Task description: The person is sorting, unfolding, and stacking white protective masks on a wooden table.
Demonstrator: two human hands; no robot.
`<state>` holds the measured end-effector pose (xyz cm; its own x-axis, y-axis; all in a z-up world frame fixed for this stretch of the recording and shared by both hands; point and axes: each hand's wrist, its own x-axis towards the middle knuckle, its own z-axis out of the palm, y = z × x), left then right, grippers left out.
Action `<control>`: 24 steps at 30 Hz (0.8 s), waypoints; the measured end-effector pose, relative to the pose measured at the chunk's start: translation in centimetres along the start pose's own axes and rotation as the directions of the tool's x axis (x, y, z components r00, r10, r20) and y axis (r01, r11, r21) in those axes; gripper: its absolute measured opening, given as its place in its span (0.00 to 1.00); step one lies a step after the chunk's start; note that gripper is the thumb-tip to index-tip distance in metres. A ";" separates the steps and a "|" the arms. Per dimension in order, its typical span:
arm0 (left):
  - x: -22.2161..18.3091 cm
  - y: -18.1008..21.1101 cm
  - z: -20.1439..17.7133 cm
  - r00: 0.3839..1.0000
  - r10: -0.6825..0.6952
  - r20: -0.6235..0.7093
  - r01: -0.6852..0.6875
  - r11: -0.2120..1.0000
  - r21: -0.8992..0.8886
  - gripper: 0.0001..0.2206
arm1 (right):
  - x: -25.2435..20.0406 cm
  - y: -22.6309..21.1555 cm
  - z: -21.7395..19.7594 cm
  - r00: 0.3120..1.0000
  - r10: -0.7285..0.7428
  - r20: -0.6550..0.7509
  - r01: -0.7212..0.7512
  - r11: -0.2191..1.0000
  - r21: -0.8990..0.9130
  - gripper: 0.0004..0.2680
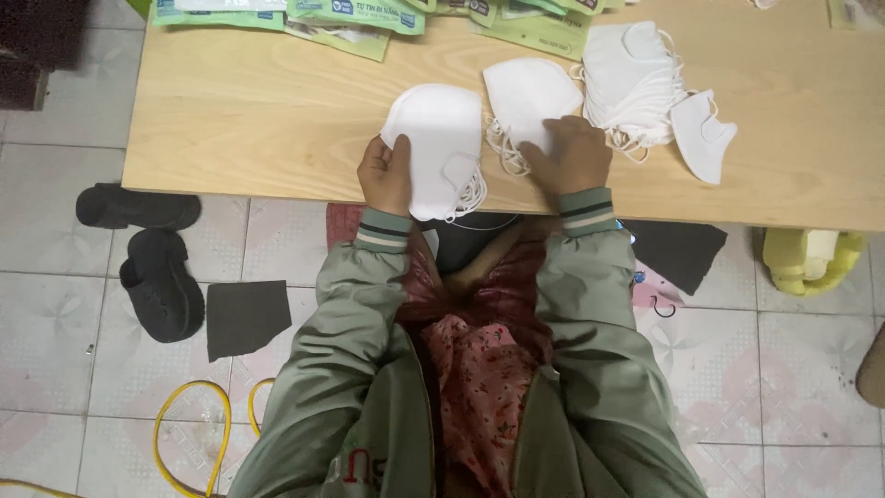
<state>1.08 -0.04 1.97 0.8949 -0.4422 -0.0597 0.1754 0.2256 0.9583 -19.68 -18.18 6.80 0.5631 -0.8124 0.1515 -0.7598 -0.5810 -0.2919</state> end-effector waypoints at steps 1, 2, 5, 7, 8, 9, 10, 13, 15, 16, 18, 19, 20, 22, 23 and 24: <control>0.2 -0.2 0.0 1.000 -0.001 0.003 0.001 1.000 0.013 0.06 | 0.5 0.9 0.2 1.000 0.015 0.016 -0.016 0.996 0.083 0.18; 0.3 -0.3 0.1 1.000 0.002 0.004 -0.002 1.000 0.014 0.06 | 0.9 1.0 1.0 1.000 0.014 0.014 -0.016 0.996 0.085 0.18; 0.6 -0.7 0.4 1.000 0.012 0.002 -0.012 0.998 0.055 0.07 | 1.7 0.7 2.7 0.989 0.126 -0.080 -0.118 0.988 0.099 0.20; 0.8 -1.1 0.3 1.000 0.025 0.006 -0.026 0.998 0.050 0.07 | 1.7 -0.4 2.7 0.971 0.206 -0.119 -0.198 0.977 0.080 0.22; 1.1 -1.5 0.3 1.000 0.027 0.003 -0.027 0.998 0.052 0.07 | 1.8 -0.9 2.3 0.972 0.204 -0.117 -0.195 0.977 0.081 0.22; 1.3 -2.0 0.2 1.000 0.024 0.005 -0.024 0.998 0.055 0.07 | 2.0 -1.5 2.0 0.961 0.258 -0.104 -0.248 0.964 0.099 0.22; 1.4 -2.5 0.1 1.000 0.018 0.010 -0.019 0.998 0.058 0.08 | 1.9 -1.9 1.6 0.945 0.315 -0.090 -0.305 0.946 0.113 0.23; 1.3 -3.1 0.0 1.000 0.028 0.008 -0.028 0.997 0.078 0.09 | 1.4 -3.0 1.4 0.945 0.302 -0.128 -0.280 0.945 0.168 0.24; 0.1 -0.1 0.9 0.998 0.052 0.020 -0.054 0.993 0.104 0.14 | 1.0 -3.5 1.7 0.932 0.314 -0.179 -0.256 0.923 0.287 0.23; -0.3 1.4 1.4 0.996 0.081 0.034 -0.084 0.988 0.128 0.20 | 0.9 -3.8 1.9 0.915 0.330 -0.230 -0.219 0.889 0.403 0.22; -1.3 2.1 1.9 0.994 0.096 0.043 -0.102 0.982 0.159 0.25 | -0.4 -4.6 1.6 0.903 0.256 -0.346 -0.071 0.882 0.466 0.22; -1.7 2.5 2.2 0.992 0.112 0.054 -0.120 0.974 0.190 0.31 | -0.9 -5.1 1.5 0.867 0.190 -0.460 0.082 0.857 0.509 0.22; -1.8 2.2 1.9 0.993 0.110 0.052 -0.118 0.975 0.190 0.31 | -1.3 -5.6 1.4 0.869 0.188 -0.458 0.082 0.858 0.508 0.22; -1.9 1.6 1.6 0.978 0.197 0.076 -0.211 0.922 0.325 0.13 | -1.8 -6.5 1.2 0.732 -0.088 -0.676 0.441 0.817 0.372 0.14; -1.5 1.1 1.6 0.977 0.199 0.075 -0.212 0.922 0.324 0.13 | -2.0 -6.9 1.4 0.731 -0.089 -0.677 0.443 0.816 0.371 0.14; -1.3 0.5 1.4 0.979 0.187 0.083 -0.204 0.922 0.328 0.11 | -2.4 -7.4 1.7 0.722 -0.166 -0.672 0.480 0.819 0.313 0.13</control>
<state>-0.54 -0.62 2.96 0.8748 -0.4627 0.1440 -0.1553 0.0137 0.9878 -14.88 -11.83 7.02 0.3139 -0.5228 0.7925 -0.2501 -0.8508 -0.4622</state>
